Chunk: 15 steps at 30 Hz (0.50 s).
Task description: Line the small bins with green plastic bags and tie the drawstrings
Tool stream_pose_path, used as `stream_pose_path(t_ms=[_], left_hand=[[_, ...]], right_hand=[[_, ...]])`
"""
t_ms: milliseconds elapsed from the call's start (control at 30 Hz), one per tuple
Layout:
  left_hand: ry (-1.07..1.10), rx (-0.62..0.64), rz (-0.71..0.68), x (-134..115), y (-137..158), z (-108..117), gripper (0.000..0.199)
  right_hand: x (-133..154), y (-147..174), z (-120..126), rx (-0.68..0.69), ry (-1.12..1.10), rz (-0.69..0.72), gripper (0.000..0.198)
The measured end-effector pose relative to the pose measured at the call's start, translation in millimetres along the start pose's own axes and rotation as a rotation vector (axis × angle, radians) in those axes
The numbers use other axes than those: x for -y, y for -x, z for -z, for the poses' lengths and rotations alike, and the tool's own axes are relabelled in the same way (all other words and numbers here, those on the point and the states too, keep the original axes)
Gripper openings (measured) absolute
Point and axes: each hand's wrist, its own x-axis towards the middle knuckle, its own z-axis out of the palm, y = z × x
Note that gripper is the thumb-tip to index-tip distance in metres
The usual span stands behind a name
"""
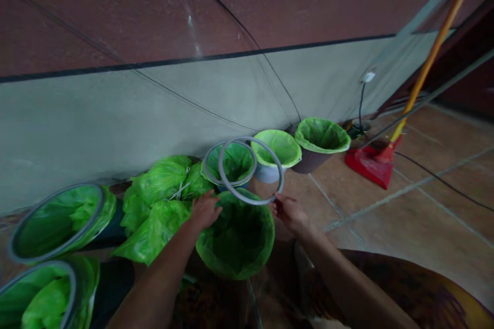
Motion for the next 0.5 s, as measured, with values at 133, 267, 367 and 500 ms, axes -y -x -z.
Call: stream_pose_path(t_ms=[133, 267, 367, 500], left_hand=[[0.367, -0.03, 0.179, 10.7, 5.8, 20.1, 0.052], [0.813, 0.063, 0.356, 11.7, 20.0, 20.5, 0.049], [0.71, 0.053, 0.383, 12.1, 27.7, 10.3, 0.028], [0.514, -0.008, 0.356, 20.0, 31.4, 0.1, 0.026]], right_hand=[[-40.7, 52.3, 6.4, -0.082, -0.314, -0.198, 0.017], [-58.3, 79.4, -2.1, -0.068, -0.248, -0.183, 0.02], [-57.6, 81.6, -9.9, -0.066, -0.189, -0.179, 0.022], [-58.2, 82.6, -16.9, -0.09, -0.13, -0.204, 0.021]])
